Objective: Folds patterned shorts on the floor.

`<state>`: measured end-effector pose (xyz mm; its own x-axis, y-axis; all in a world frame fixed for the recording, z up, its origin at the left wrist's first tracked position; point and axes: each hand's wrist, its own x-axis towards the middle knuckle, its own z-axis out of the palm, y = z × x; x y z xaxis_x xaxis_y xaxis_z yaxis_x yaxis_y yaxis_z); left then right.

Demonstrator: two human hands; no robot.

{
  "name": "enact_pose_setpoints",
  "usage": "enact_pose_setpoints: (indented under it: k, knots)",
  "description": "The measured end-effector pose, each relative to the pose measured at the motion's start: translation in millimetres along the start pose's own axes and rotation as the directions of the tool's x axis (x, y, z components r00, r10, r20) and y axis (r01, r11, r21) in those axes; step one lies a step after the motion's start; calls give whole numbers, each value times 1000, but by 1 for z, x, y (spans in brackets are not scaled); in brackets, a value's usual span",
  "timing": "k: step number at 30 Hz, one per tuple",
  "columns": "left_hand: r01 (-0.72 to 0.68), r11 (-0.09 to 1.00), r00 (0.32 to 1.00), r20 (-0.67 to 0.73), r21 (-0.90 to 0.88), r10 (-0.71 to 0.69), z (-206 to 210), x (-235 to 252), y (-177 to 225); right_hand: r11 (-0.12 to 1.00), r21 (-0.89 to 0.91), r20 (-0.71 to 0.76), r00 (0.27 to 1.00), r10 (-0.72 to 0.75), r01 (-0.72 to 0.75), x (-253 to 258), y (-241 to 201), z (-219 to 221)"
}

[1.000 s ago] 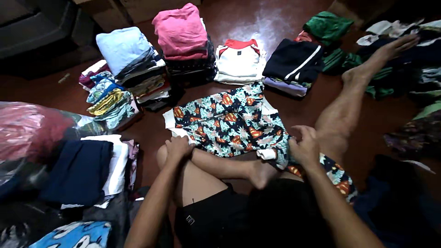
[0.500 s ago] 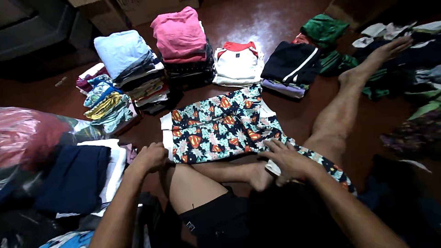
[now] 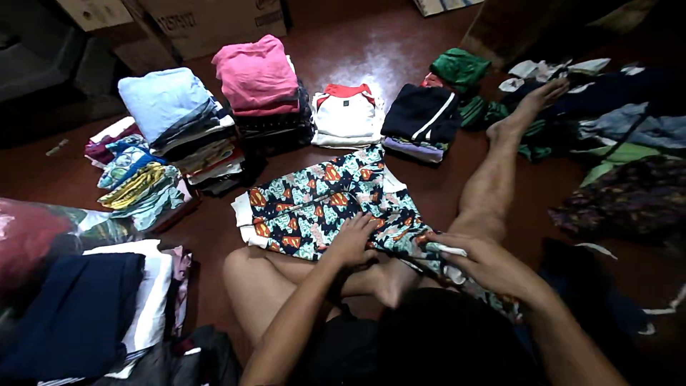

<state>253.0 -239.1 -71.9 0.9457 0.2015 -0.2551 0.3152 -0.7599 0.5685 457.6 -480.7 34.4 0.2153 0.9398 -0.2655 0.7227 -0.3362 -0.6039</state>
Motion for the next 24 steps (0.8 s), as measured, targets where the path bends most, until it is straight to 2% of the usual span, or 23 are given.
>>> enact_pose_setpoints:
  k: [2, 5, 7, 9, 11, 13, 15, 17, 20, 22, 24]
  knots:
    - [-45, 999, 999, -31, -22, 44, 13, 33, -4, 1000, 19, -14, 1000, 8, -7, -8, -6, -9]
    - [-51, 979, 999, 7, -196, 54, 17, 65, -15, 987, 146, -2, 998, 70, -69, -16, -9, -15]
    - [-46, 952, 995, -103, -302, 15, 8, 81, -24, 972, 223, 28, 997, 71, -75, -20, -1, -14]
    - [1, 941, 982, -175, -340, -65, -5, 94, -29, 960, 280, 90, 996, -15, -11, -25, 13, -12]
    - [129, 967, 948, -260, -219, -185, -15, 107, -26, 940, 332, 137, 981, -134, 82, -30, 23, -9]
    - [267, 963, 935, -235, -21, -264, -13, 126, -21, 903, 403, 163, 960, -229, 147, -34, 25, -7]
    - [289, 950, 952, -135, 117, -273, 6, 144, -19, 853, 486, 212, 921, -326, 191, -33, 24, -3]
    - [314, 930, 949, -54, 191, -309, 20, 153, -12, 863, 459, 292, 882, -370, 210, -31, 24, 0]
    - [341, 915, 940, -102, 215, -327, 37, 154, -14, 885, 427, 363, 860, -358, 188, -28, 25, 9]
    - [281, 928, 957, -144, 245, -251, 57, 145, -29, 882, 439, 290, 902, -320, 172, -24, 24, 16]
    - [255, 933, 962, -168, 253, -217, 62, 139, -36, 911, 362, 118, 959, -257, 200, -18, 21, 18]
